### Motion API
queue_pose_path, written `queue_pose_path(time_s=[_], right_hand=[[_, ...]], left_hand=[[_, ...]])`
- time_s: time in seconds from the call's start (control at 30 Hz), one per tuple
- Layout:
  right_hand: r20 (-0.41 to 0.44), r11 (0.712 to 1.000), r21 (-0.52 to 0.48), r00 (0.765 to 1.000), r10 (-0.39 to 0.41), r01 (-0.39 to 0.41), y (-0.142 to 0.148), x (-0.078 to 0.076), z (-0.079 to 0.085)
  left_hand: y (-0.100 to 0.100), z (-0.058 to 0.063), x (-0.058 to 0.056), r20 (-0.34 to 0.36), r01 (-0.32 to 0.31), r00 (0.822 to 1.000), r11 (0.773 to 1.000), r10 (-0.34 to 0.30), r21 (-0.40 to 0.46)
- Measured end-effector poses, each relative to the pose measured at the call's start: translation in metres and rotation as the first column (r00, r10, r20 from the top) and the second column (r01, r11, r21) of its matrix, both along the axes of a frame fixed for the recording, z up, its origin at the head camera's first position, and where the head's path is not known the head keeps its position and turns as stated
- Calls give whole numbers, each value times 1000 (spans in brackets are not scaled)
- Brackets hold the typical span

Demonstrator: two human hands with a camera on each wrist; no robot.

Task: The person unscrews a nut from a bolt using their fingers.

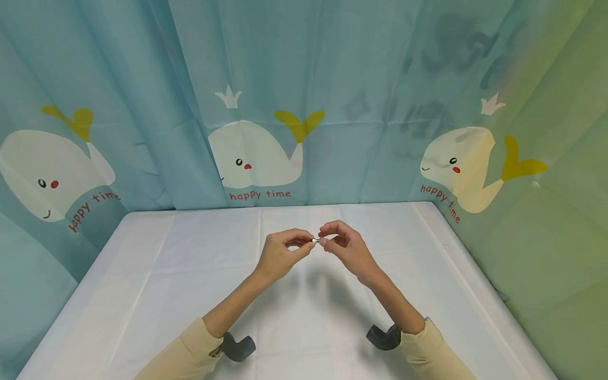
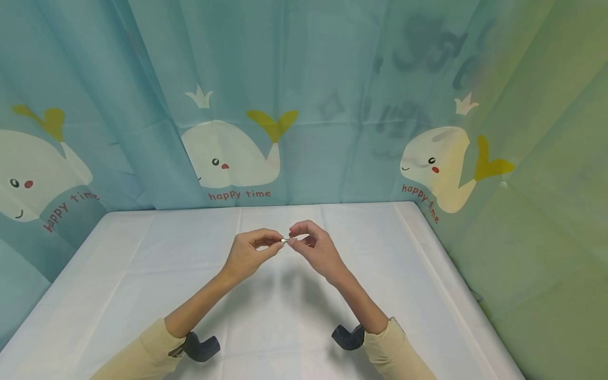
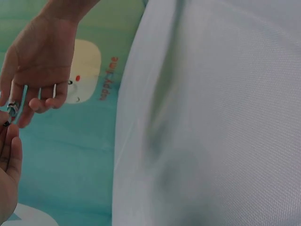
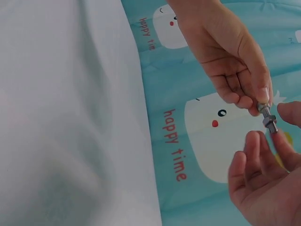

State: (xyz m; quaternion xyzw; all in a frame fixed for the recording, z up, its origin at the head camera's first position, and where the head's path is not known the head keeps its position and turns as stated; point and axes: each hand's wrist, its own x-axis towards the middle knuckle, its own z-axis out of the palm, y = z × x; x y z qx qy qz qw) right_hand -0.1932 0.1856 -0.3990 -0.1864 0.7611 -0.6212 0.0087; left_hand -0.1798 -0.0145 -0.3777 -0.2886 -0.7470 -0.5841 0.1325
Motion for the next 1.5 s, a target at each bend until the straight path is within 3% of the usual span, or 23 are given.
queue_pose_path(time_s=[0.2, 0.87, 1.2, 1.5], right_hand=[[67, 999, 43, 997, -30, 27, -1, -4, -2], [5, 999, -19, 999, 44, -44, 0, -1, -3], [68, 998, 44, 997, -40, 37, -1, -3, -3], [90, 999, 51, 996, -24, 20, -2, -3, -3]], left_hand=[[0, 0, 0, -5, -8, 1000, 1000, 8, -1], [-1, -2, -1, 5, -7, 1000, 1000, 7, -1], [-1, 0, -1, 2, -7, 1000, 1000, 7, 2], [-1, 0, -1, -6, 6, 1000, 1000, -6, 5]])
